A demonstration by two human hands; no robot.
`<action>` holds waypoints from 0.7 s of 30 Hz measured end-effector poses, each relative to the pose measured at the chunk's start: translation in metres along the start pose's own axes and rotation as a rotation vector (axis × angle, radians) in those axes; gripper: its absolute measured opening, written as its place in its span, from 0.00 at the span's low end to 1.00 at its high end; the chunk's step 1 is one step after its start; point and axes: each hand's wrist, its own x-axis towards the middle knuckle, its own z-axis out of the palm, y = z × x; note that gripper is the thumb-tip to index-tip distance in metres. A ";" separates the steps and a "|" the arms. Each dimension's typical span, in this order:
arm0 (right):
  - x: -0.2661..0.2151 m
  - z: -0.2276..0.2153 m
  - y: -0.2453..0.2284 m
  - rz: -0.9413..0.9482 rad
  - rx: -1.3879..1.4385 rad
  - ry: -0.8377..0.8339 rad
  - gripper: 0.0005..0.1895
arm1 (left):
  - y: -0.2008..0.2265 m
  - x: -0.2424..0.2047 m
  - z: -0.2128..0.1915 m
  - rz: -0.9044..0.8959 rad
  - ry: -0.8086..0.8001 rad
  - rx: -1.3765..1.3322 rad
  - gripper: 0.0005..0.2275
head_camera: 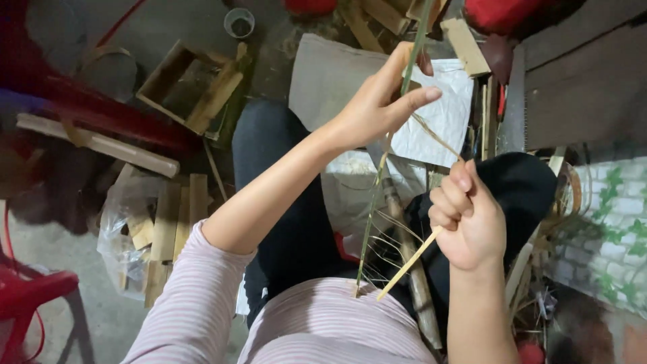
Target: A person uses a curved sickle blade to shave and smooth a long strip of bamboo in a workshop environment.
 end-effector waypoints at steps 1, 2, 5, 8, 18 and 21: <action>0.000 0.002 -0.003 -0.009 0.001 0.005 0.18 | 0.003 0.000 0.003 0.004 -0.009 -0.005 0.09; 0.000 0.005 -0.005 -0.023 -0.038 -0.030 0.18 | 0.007 0.002 0.005 -0.022 0.030 -0.008 0.11; 0.001 0.017 -0.005 -0.054 -0.156 -0.053 0.17 | 0.018 -0.003 0.016 -0.126 0.089 -0.096 0.12; 0.008 -0.002 -0.002 -0.049 -0.378 -0.030 0.23 | 0.016 -0.010 0.030 -0.294 0.195 -0.267 0.14; 0.043 0.019 -0.006 0.105 -0.305 0.131 0.18 | 0.043 -0.010 0.050 -0.389 0.356 -0.395 0.19; 0.039 0.012 -0.007 -0.020 -0.311 0.142 0.18 | 0.035 -0.016 0.058 -0.322 0.485 -0.439 0.16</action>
